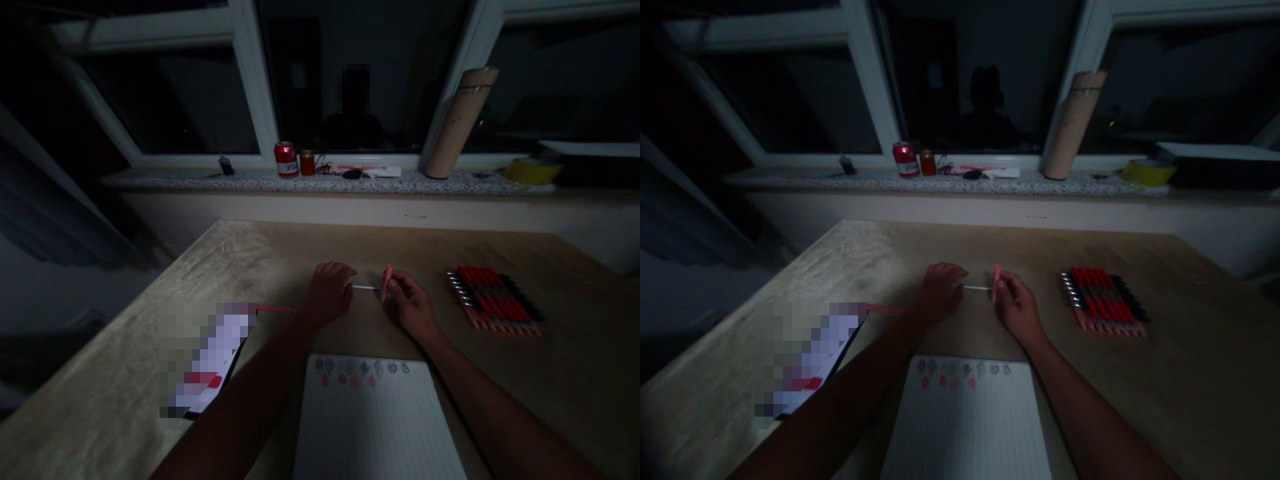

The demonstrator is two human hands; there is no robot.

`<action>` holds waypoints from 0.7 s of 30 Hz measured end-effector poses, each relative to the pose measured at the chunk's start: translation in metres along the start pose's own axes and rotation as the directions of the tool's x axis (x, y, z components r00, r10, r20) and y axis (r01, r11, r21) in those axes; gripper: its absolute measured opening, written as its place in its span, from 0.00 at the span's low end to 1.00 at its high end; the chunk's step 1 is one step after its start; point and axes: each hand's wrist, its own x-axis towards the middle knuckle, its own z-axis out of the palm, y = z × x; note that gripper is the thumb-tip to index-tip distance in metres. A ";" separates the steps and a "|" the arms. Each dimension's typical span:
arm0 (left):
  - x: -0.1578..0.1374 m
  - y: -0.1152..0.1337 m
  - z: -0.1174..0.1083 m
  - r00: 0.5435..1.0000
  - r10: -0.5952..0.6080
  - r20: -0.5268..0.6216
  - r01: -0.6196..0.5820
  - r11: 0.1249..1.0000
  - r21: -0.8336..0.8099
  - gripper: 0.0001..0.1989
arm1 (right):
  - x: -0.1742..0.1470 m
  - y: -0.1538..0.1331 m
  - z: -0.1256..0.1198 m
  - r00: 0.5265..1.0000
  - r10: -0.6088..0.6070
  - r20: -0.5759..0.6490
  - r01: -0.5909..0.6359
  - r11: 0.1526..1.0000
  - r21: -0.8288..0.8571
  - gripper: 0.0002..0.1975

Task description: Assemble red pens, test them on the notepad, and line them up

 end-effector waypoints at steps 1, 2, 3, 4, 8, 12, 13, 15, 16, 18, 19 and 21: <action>0.000 -0.001 0.000 1.000 -0.007 0.028 0.007 1.000 0.017 0.13 | 0.000 0.000 0.000 1.000 0.000 -0.001 0.000 1.000 -0.001 0.15; 0.000 -0.002 0.001 0.998 -0.016 0.055 0.014 0.999 0.034 0.13 | 0.000 0.001 0.000 1.000 -0.001 -0.001 0.001 1.000 -0.001 0.15; -0.001 -0.003 0.001 0.996 -0.024 0.081 0.020 0.998 0.052 0.12 | 0.000 0.001 0.000 1.000 -0.002 0.001 0.002 1.000 -0.001 0.15; -0.001 -0.003 0.002 0.994 -0.032 0.101 0.025 0.997 0.070 0.12 | 0.000 0.002 0.000 1.000 -0.003 0.000 0.003 1.000 0.001 0.15; -0.002 -0.003 0.003 0.989 -0.062 0.136 0.044 0.990 0.135 0.10 | 0.000 0.005 0.000 1.000 0.001 0.002 -0.001 1.000 0.012 0.15; -0.002 -0.003 0.004 0.985 -0.086 0.146 0.061 0.984 0.169 0.09 | 0.000 0.005 0.000 1.000 0.018 0.013 -0.018 1.000 0.018 0.15; -0.002 -0.003 0.005 0.985 -0.093 0.146 0.067 0.983 0.174 0.08 | -0.001 0.004 0.000 1.000 0.019 0.014 -0.019 1.000 0.018 0.15; -0.002 -0.003 0.007 0.984 -0.097 0.147 0.070 0.981 0.179 0.07 | -0.001 0.004 0.000 1.000 0.018 0.015 -0.019 1.000 0.015 0.14; -0.002 -0.003 0.007 0.985 -0.094 0.147 0.067 0.981 0.181 0.07 | -0.001 0.004 0.000 1.000 0.018 0.017 -0.018 1.000 0.014 0.14; -0.001 -0.004 0.009 0.985 -0.081 0.150 0.052 0.981 0.189 0.07 | 0.000 0.004 0.000 1.000 0.018 0.020 -0.018 1.000 0.012 0.15; -0.001 -0.004 0.009 0.986 -0.073 0.153 0.042 0.980 0.194 0.07 | 0.000 0.005 0.000 1.000 0.019 0.019 -0.020 1.000 0.012 0.15; 0.000 -0.003 0.009 0.985 -0.061 0.163 0.027 0.978 0.205 0.07 | 0.000 0.005 0.000 1.000 0.021 0.016 -0.021 1.000 0.014 0.15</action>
